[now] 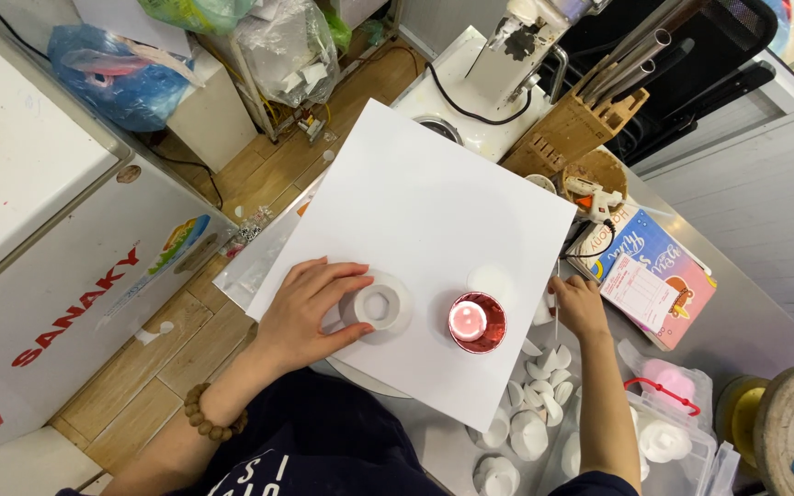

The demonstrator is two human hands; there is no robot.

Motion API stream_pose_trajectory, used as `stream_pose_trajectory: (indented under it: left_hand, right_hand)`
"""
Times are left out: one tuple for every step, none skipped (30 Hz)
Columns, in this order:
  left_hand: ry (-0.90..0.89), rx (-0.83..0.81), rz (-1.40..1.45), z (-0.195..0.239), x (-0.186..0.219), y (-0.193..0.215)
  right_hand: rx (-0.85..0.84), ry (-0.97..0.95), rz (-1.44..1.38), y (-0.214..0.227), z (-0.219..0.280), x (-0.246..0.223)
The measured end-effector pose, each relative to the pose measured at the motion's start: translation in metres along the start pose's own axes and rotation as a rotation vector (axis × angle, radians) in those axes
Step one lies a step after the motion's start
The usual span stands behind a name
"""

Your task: Apply red pigment to a sugar flower decoration using a small brush.

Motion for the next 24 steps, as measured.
stream_pose_trajectory:
  left_hand:
    - [-0.001,0.000,0.001,0.000,0.000,0.000]
    - [0.002,-0.004,0.001,0.000,-0.001,0.000]
    - [0.005,-0.004,-0.001,0.000,-0.001,-0.001]
    - [0.004,-0.002,-0.001,0.000,-0.001,-0.002]
    - [0.004,-0.002,-0.005,0.000,-0.001,-0.002]
    - [0.003,-0.002,-0.008,-0.001,-0.001,-0.001]
    - [0.004,-0.002,-0.009,0.000,0.000,-0.001]
    - [0.003,-0.001,-0.011,0.000,0.000,-0.001]
    - [0.001,0.000,-0.013,0.000,0.000,-0.001]
    - [0.000,0.000,-0.015,-0.001,0.000,-0.001]
    - [-0.001,0.002,-0.015,-0.001,0.000,-0.001]
    - [-0.003,0.004,-0.015,-0.001,0.001,-0.001]
    - [-0.003,0.004,-0.014,-0.001,0.000,-0.001]
    - [-0.006,0.006,-0.013,-0.001,0.000,-0.002]
    - [-0.009,0.007,-0.011,-0.001,0.000,-0.002]
    - [-0.011,0.008,-0.010,-0.001,0.000,-0.002]
    - [-0.014,0.012,-0.011,-0.002,0.000,-0.002]
    - [-0.017,0.015,-0.011,-0.002,0.000,-0.002]
    - [-0.014,0.018,-0.013,-0.002,0.001,-0.002]
    - [-0.016,0.021,-0.010,-0.002,0.002,-0.001]
    - [-0.019,0.023,-0.007,-0.003,0.003,0.000]
    - [-0.017,0.025,-0.010,-0.002,0.004,0.001]
    - [-0.021,0.028,-0.003,-0.002,0.005,0.001]
    - [-0.026,0.031,0.004,-0.002,0.006,0.002]
  right_hand:
    - [0.000,-0.001,0.000,-0.002,0.000,-0.001]
    - [0.024,0.014,0.014,-0.003,0.000,-0.003]
    - [0.051,0.031,0.030,-0.004,0.000,-0.004]
    - [0.053,0.031,0.031,-0.007,0.000,-0.006]
    - [0.101,0.030,0.014,-0.007,0.000,-0.009]
    - [0.149,0.029,-0.004,-0.006,0.000,-0.012]
    - [0.149,0.030,-0.005,-0.009,0.002,-0.013]
    - [0.177,-0.018,-0.023,-0.010,0.004,-0.011]
    - [0.205,-0.069,-0.042,-0.011,0.006,-0.009]
    - [0.206,-0.069,-0.043,-0.012,0.008,-0.009]
    - [0.262,-0.126,-0.130,-0.008,0.011,-0.003]
    - [0.318,-0.184,-0.218,-0.004,0.015,0.002]
    - [0.318,-0.185,-0.218,-0.001,0.018,0.007]
    - [0.456,-0.221,-0.356,0.011,0.026,0.016]
    - [0.594,-0.258,-0.495,0.022,0.035,0.027]
    - [0.595,-0.259,-0.493,0.031,0.040,0.029]
    - [0.659,-0.365,-0.681,0.041,0.048,0.042]
    - [0.719,-0.472,-0.871,0.048,0.058,0.054]
    - [0.717,-0.467,-0.872,0.077,0.063,0.040]
    - [0.645,-0.350,-1.144,0.101,0.064,0.024]
    - [0.560,-0.224,-1.410,0.126,0.066,0.005]
    - [0.558,-0.221,-1.412,0.146,0.067,-0.016]
    - [0.459,-0.132,-1.337,0.168,0.066,-0.046]
    - [0.361,-0.046,-1.259,0.188,0.065,-0.076]
Point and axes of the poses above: each hand's wrist, its own z-axis away from the middle knuckle, its own y-axis out of the back of the hand, x = y × z, the point moved 7 cm from there along -z, towards the middle knuckle, and after that the axes turned 10 degrees about -y, right-handed, at the moved point
